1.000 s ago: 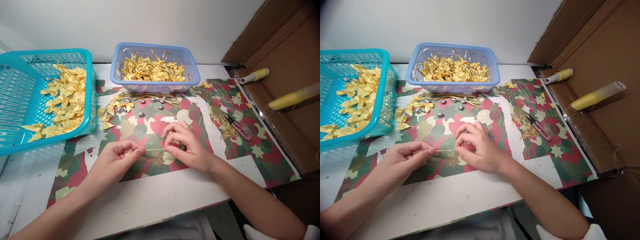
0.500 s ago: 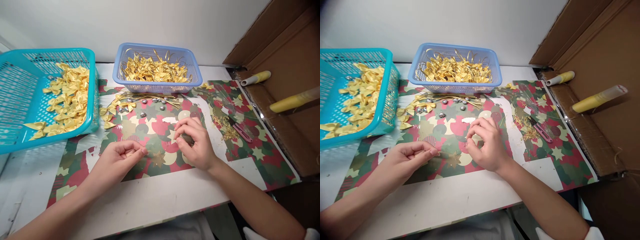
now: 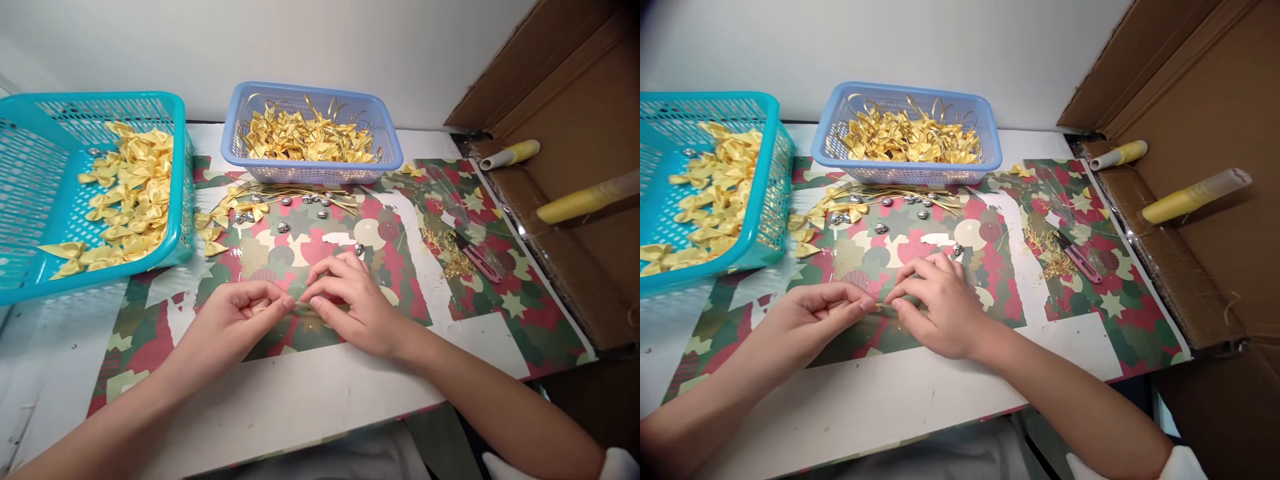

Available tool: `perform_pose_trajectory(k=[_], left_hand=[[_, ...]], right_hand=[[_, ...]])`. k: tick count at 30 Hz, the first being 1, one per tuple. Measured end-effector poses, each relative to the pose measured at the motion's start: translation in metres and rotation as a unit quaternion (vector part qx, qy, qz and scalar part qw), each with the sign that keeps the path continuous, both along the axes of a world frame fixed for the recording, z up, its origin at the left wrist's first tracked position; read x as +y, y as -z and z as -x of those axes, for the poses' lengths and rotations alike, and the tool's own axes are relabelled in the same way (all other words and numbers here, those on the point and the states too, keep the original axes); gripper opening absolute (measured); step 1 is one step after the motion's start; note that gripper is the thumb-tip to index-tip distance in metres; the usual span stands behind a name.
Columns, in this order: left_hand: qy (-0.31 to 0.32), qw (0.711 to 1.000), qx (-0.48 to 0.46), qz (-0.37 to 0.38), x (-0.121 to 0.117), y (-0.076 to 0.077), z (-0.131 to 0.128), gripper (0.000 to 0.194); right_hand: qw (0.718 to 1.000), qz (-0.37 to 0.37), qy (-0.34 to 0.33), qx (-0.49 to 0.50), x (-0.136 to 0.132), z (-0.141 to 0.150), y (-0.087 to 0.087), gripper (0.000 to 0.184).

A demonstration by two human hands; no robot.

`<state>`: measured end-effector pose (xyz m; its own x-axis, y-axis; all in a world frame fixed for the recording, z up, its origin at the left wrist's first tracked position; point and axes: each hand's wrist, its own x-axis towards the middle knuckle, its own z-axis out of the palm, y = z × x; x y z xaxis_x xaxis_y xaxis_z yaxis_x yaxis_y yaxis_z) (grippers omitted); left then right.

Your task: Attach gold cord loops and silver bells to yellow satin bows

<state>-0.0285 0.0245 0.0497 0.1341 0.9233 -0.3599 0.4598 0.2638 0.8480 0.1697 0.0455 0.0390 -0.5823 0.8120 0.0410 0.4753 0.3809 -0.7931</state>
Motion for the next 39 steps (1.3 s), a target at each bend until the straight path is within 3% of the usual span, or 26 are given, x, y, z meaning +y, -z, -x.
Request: perform_pose_trajectory(k=[15,39], left_hand=[[0.056,0.998,0.007,0.004,-0.0029,0.0043,0.0028,0.031],[0.087,0.994,-0.031,0.060,-0.0036,0.0062,0.0035,0.036]], right_hand=[[1.000,0.016,-0.023,0.014,0.0023,0.0020,0.0000,0.017],[0.999,-0.003,-0.041,-0.001,0.0047,0.0011,0.0029,0.016]])
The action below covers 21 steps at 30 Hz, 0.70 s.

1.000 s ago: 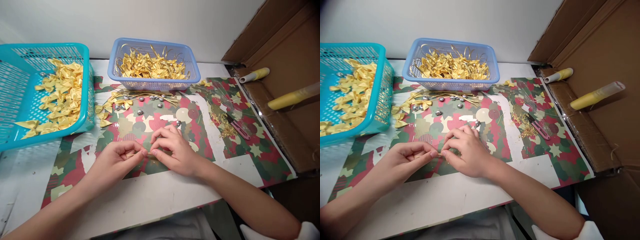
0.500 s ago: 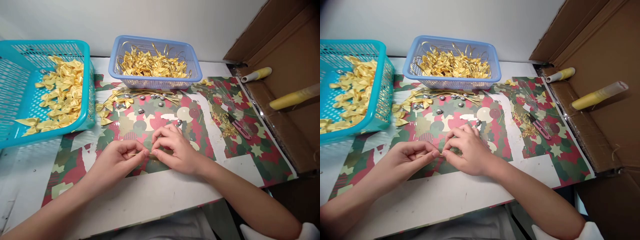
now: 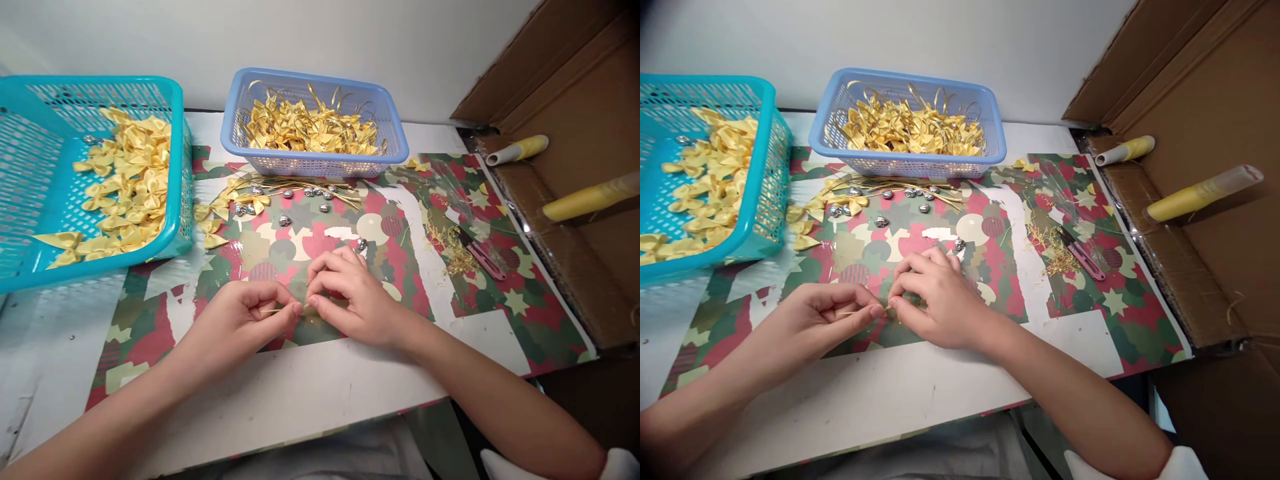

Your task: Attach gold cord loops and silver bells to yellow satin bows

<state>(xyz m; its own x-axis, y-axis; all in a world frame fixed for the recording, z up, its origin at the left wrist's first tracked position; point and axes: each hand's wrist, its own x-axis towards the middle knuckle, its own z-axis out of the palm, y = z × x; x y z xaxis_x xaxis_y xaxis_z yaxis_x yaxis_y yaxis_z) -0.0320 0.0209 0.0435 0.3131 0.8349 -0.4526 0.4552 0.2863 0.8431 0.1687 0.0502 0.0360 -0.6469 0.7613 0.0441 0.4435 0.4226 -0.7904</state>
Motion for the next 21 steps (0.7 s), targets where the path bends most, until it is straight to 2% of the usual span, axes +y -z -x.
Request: perform_pose_trajectory(k=[10,15,21], left_hand=[[-0.003,0.999,-0.014,0.033,0.0009,0.0009,0.0009,0.035],[-0.009,0.999,0.002,0.033,0.0010,0.0026,0.0004,0.036],[-0.013,0.999,0.001,0.034,0.0006,0.0032,0.0018,0.034]], right_hand=[[0.999,-0.015,-0.024,-0.026,0.0011,-0.0022,-0.0005,0.017],[0.993,-0.079,-0.052,-0.068,0.0020,-0.0048,0.0011,0.016],[0.982,-0.154,-0.043,-0.102,0.0027,-0.0084,0.0021,0.017]])
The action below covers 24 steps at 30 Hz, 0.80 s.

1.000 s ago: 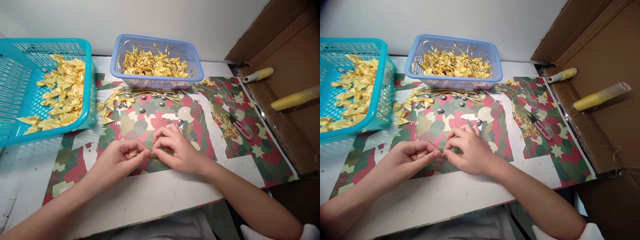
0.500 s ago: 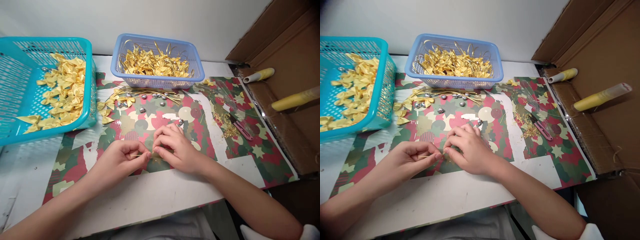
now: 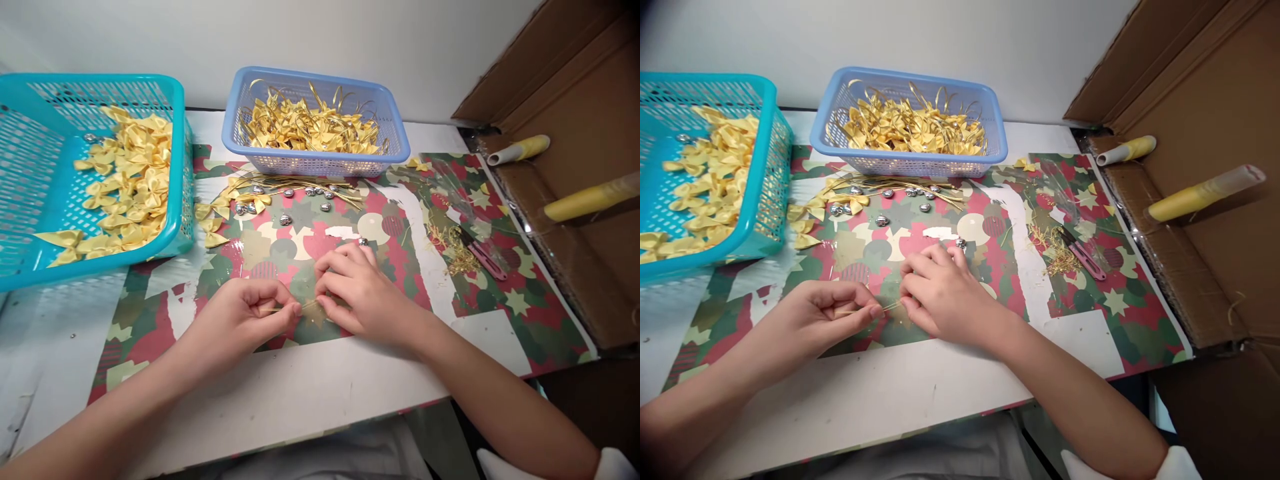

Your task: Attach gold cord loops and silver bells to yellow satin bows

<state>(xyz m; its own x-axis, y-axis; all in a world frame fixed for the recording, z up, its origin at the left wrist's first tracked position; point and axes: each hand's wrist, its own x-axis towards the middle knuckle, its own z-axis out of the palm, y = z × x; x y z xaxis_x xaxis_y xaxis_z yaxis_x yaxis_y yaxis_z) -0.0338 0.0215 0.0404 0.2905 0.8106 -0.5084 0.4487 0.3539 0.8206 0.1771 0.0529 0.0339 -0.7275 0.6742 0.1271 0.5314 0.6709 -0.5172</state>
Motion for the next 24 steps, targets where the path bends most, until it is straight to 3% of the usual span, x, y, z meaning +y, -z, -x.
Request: perform_pose_trajectory(k=[5,16,20,24], left_hand=[[-0.001,1.000,0.015,-0.024,0.000,-0.002,0.001,0.032],[-0.002,0.999,0.019,-0.042,0.001,-0.003,0.002,0.031],[0.001,0.999,0.018,-0.027,0.001,-0.002,0.002,0.032],[0.007,1.000,0.008,0.005,0.001,-0.002,0.003,0.033]], right_hand=[[1.000,-0.021,0.007,-0.013,0.001,-0.003,-0.003,0.016],[1.000,0.004,0.020,-0.006,0.004,-0.014,-0.007,0.013],[0.998,-0.001,0.042,0.043,0.002,-0.009,-0.005,0.008],[0.998,0.015,0.027,0.053,0.000,-0.001,0.000,0.014]])
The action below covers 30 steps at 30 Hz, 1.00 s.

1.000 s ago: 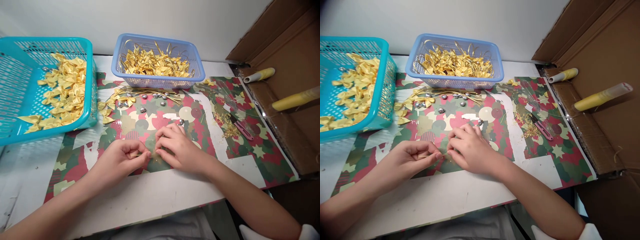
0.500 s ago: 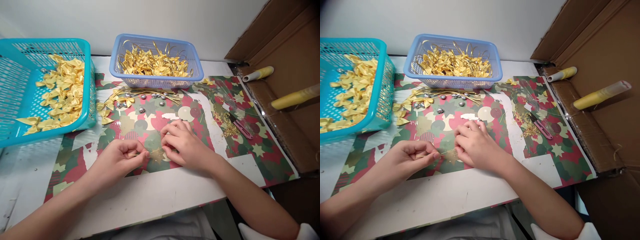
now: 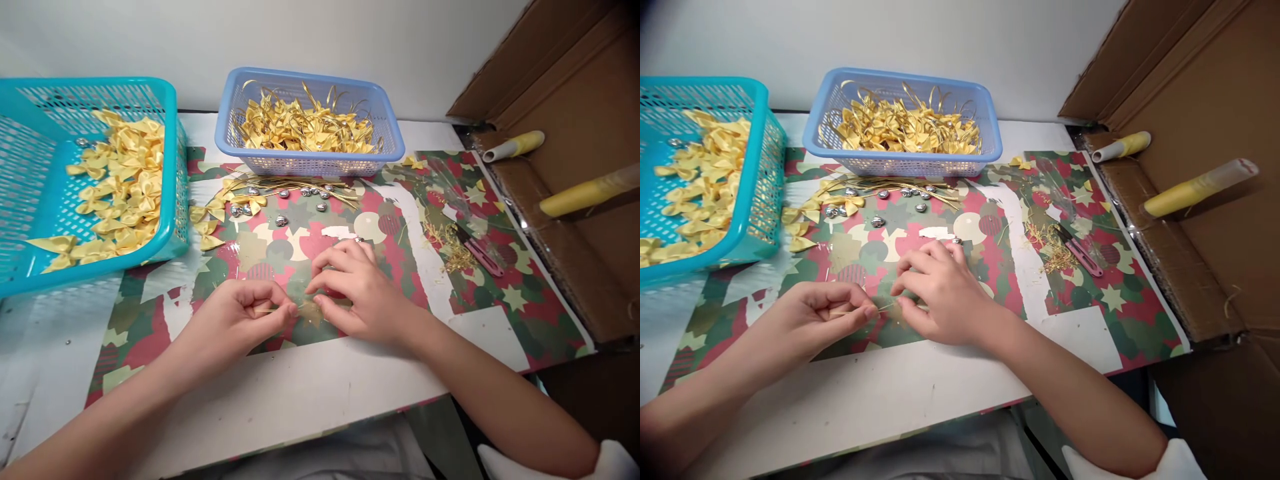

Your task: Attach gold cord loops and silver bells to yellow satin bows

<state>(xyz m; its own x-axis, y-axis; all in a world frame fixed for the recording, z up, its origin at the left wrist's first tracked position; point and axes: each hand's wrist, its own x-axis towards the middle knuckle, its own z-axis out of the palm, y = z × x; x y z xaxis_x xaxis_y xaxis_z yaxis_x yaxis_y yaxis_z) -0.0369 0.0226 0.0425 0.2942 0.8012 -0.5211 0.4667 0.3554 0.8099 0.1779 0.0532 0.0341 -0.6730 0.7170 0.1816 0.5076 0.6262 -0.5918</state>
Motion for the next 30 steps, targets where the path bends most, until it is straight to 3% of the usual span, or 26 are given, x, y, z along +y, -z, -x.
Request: perform_pose_trajectory(k=[9,30], left_hand=[[-0.002,1.000,-0.013,-0.002,-0.0002,0.0012,-0.0008,0.033],[0.005,1.000,-0.016,-0.003,0.0005,0.0013,-0.0009,0.032]], right_hand=[[0.997,0.063,-0.044,-0.018,0.0035,0.0022,-0.0016,0.022],[0.996,0.076,-0.052,-0.012,0.0026,0.0022,-0.0006,0.018]])
